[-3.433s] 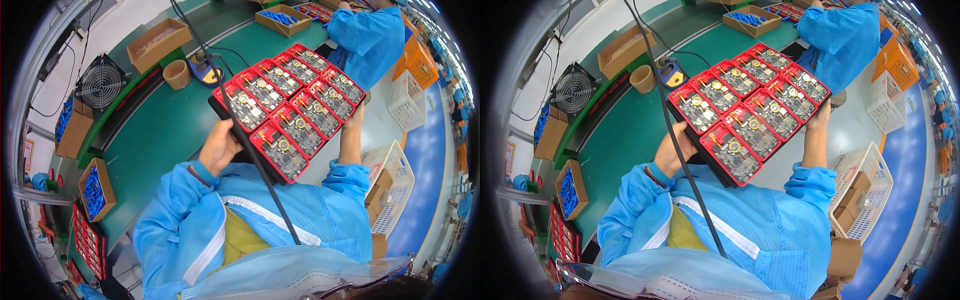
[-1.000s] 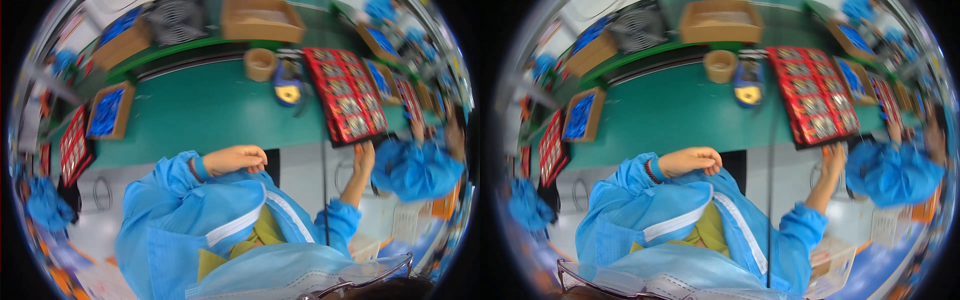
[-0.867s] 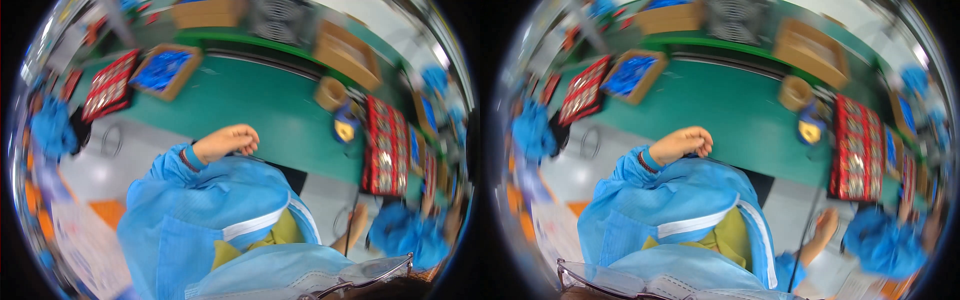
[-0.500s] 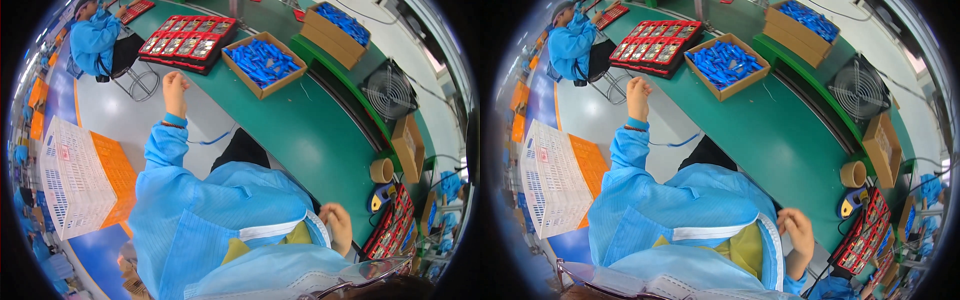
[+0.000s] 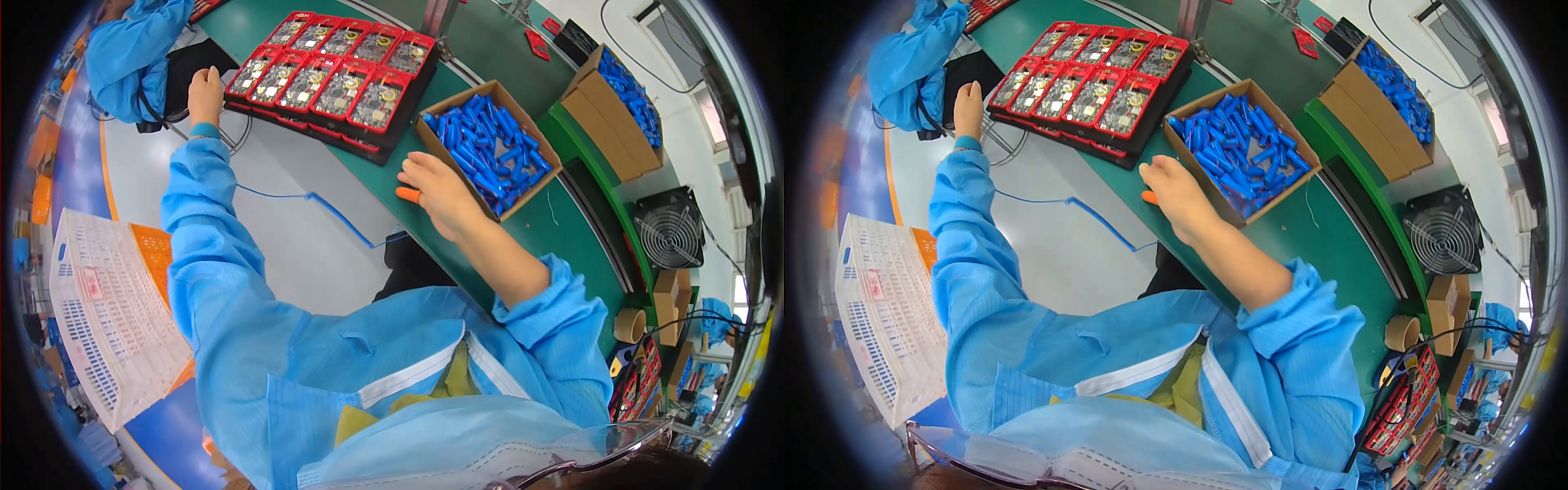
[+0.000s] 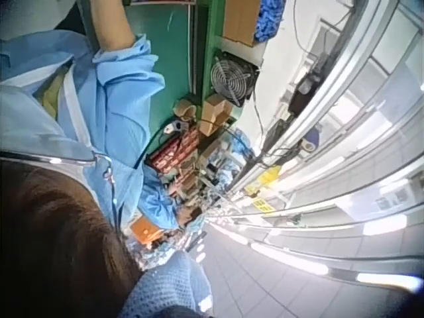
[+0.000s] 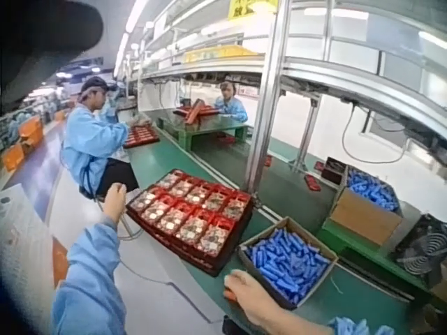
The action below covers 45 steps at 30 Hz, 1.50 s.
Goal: Soldering electronic components onto printed circuit boards in a factory setting.
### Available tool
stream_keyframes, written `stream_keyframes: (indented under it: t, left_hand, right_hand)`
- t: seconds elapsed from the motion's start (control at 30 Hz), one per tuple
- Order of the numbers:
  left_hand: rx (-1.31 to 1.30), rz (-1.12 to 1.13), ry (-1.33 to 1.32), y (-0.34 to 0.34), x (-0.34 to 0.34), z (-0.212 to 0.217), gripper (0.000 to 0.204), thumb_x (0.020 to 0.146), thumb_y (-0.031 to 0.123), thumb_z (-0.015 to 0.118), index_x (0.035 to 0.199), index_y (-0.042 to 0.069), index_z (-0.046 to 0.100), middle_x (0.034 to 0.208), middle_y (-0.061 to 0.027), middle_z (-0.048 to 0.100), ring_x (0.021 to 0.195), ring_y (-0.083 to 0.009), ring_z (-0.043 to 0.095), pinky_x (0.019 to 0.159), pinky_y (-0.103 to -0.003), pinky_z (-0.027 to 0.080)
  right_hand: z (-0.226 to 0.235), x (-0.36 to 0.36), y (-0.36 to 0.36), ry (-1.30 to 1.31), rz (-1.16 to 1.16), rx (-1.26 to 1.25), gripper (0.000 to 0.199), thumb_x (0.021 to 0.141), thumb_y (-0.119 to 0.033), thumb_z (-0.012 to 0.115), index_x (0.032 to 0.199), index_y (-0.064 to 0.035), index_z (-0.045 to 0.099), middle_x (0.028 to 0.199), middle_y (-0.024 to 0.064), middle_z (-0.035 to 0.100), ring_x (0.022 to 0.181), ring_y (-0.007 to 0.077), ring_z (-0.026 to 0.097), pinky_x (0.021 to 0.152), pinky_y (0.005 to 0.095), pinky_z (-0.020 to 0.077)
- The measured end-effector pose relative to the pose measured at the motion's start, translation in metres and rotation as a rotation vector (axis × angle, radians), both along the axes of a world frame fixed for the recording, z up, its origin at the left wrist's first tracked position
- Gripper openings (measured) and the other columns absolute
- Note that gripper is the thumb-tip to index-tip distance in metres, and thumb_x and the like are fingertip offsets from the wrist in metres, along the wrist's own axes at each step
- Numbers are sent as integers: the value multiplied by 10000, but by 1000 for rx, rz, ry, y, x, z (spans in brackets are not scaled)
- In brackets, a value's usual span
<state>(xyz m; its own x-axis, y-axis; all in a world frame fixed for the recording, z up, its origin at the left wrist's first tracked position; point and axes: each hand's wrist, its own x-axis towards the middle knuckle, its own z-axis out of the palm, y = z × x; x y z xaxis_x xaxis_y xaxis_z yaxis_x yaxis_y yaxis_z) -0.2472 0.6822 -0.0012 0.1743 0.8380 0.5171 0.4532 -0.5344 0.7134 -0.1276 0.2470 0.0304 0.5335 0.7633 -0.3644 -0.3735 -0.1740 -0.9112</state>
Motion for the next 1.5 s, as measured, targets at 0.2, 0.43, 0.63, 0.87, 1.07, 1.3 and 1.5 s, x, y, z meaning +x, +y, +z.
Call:
stream_keyframes:
  t: [0.2,0.43,0.63,0.87,1.07,1.3,1.5]
  left_hand:
    - [-33,-234,420,90,16,-40,459,961,381,398,1069,-28,576,1056,-180,633,960,-325,614,836,-388,465]
    - [-1186,-516,-31,96,43,-36,434,957,360,448,1061,-37,588,931,-126,679,678,-181,670,636,-335,564]
    - [-1161,-545,-24,70,0,-17,514,916,456,510,1122,-7,593,974,-87,673,760,-148,659,680,-305,542]
    - [-1168,-630,-443,-24,-111,2,455,944,358,483,1262,32,499,1147,-109,609,936,-195,633,796,-344,537]
    - [-903,-433,-588,-147,-167,39,445,944,319,440,1280,29,469,1212,-141,565,1005,-220,612,828,-381,535]
    - [-500,-466,-263,-217,-206,34,468,935,291,458,1338,62,396,1253,-145,528,1039,-240,592,855,-391,524]
    - [-751,-868,-647,-366,-155,79,437,943,308,428,1262,10,457,1158,-177,577,978,-232,618,819,-386,540]
  right_hand:
    - [-15,1,49,-45,-203,15,612,932,-257,505,1380,70,247,1236,159,445,1039,209,501,854,323,464]
    - [-21,22,69,109,-311,-14,386,945,-354,477,1028,19,535,826,65,505,641,109,501,541,270,479]
    - [-14,34,72,126,-133,-52,327,923,-352,517,981,-32,556,748,34,555,619,105,510,533,248,451]
    - [-29,16,50,16,5,213,425,888,-210,583,1209,57,503,1081,124,611,929,170,599,799,274,476]
    - [17,-28,-11,33,229,202,389,882,-221,598,1174,28,535,1058,89,614,911,136,571,738,271,473]
    - [55,-61,-138,-15,52,391,450,878,-222,601,1217,53,494,1082,111,604,956,148,573,801,284,480]
    - [59,-93,-285,74,-413,466,435,933,-344,495,1178,15,521,1136,145,593,993,205,592,878,347,483]
